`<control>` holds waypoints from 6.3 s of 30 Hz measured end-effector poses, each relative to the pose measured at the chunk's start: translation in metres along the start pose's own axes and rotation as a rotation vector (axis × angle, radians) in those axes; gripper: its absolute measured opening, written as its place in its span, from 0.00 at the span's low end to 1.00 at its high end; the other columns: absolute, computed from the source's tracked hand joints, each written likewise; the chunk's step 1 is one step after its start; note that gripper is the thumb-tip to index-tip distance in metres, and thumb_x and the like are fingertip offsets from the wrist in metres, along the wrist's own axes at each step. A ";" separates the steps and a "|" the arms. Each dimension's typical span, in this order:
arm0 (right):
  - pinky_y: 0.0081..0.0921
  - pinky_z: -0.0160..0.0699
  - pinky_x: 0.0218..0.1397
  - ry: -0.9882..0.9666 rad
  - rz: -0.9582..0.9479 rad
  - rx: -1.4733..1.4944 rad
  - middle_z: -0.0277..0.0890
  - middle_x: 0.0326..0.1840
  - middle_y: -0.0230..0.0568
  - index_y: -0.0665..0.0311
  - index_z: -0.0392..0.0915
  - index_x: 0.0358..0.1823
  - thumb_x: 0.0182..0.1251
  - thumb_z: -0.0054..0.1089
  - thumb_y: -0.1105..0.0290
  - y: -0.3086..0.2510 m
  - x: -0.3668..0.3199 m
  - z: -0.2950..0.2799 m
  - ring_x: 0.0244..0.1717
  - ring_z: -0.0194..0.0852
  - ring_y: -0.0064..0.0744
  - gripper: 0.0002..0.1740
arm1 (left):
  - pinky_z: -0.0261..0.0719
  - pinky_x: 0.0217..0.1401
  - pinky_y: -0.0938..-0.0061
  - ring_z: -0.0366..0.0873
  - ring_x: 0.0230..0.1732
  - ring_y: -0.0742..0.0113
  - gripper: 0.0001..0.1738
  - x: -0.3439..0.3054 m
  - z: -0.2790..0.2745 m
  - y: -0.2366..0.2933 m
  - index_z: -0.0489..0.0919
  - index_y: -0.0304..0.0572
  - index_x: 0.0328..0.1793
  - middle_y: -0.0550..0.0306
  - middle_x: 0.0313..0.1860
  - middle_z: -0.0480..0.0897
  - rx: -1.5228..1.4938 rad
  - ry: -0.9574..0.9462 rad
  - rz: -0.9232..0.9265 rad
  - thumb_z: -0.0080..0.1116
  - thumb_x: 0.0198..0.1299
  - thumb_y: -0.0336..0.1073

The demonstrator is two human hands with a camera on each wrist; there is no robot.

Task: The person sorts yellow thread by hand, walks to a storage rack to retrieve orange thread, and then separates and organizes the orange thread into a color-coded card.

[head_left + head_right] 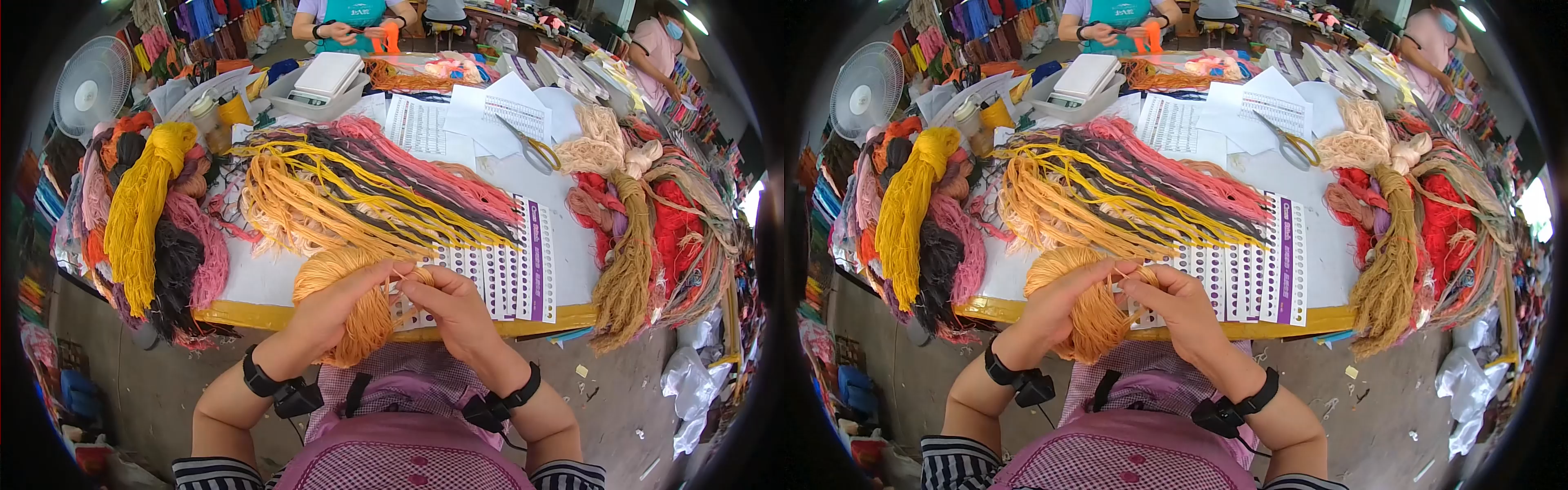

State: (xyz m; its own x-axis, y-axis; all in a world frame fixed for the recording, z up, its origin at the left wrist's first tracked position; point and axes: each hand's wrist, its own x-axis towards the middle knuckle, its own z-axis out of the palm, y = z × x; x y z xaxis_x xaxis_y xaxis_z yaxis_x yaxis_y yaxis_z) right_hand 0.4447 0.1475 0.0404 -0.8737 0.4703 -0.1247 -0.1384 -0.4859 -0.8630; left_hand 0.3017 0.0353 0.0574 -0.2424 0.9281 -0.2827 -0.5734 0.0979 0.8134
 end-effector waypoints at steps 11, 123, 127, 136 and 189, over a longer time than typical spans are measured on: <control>0.15 0.71 0.42 0.017 -0.010 -0.158 0.80 0.35 0.29 0.67 0.81 0.46 0.66 0.62 0.69 0.002 0.002 0.002 0.36 0.73 0.13 0.11 | 0.70 0.64 0.76 0.73 0.59 0.70 0.24 -0.003 0.001 -0.004 0.74 0.33 0.63 0.55 0.59 0.77 0.122 0.006 0.033 0.47 0.73 0.46; 0.36 0.78 0.41 0.414 -0.060 -1.247 0.81 0.37 0.46 0.59 0.73 0.47 0.47 0.74 0.57 -0.019 0.024 -0.075 0.38 0.82 0.45 0.28 | 0.76 0.38 0.84 0.77 0.37 0.77 0.26 0.117 -0.001 0.005 0.75 0.34 0.60 0.60 0.40 0.80 0.366 -0.199 -0.077 0.65 0.52 0.23; 0.35 0.77 0.38 0.416 -0.035 -1.239 0.80 0.31 0.43 0.58 0.74 0.46 0.47 0.73 0.59 -0.017 0.024 -0.077 0.33 0.81 0.42 0.26 | 0.76 0.36 0.83 0.77 0.36 0.77 0.25 0.114 -0.008 0.003 0.75 0.36 0.60 0.62 0.38 0.81 0.464 -0.114 -0.043 0.62 0.52 0.22; 0.24 0.74 0.31 0.410 -0.088 -1.180 0.73 0.24 0.33 0.61 0.74 0.42 0.47 0.75 0.62 -0.012 0.025 -0.082 0.25 0.74 0.25 0.24 | 0.75 0.32 0.84 0.76 0.28 0.77 0.07 0.112 -0.015 0.020 0.77 0.40 0.42 0.61 0.32 0.80 0.611 -0.011 0.018 0.54 0.63 0.34; 0.17 0.69 0.48 0.026 -0.169 -0.059 0.81 0.40 0.31 0.66 0.80 0.45 0.68 0.60 0.71 -0.015 -0.034 -0.003 0.41 0.74 0.17 0.08 | 0.64 0.71 0.68 0.69 0.67 0.63 0.26 -0.004 0.034 0.005 0.68 0.29 0.69 0.48 0.67 0.72 0.164 -0.207 0.100 0.40 0.72 0.41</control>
State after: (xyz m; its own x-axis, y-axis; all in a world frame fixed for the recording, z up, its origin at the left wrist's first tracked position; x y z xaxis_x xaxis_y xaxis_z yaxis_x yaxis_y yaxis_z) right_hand 0.4778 0.1410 0.0561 -0.8279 0.5608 0.0131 -0.2544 -0.3546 -0.8998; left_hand 0.3262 0.0441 0.0801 -0.1172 0.9880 -0.1004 -0.4164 0.0429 0.9082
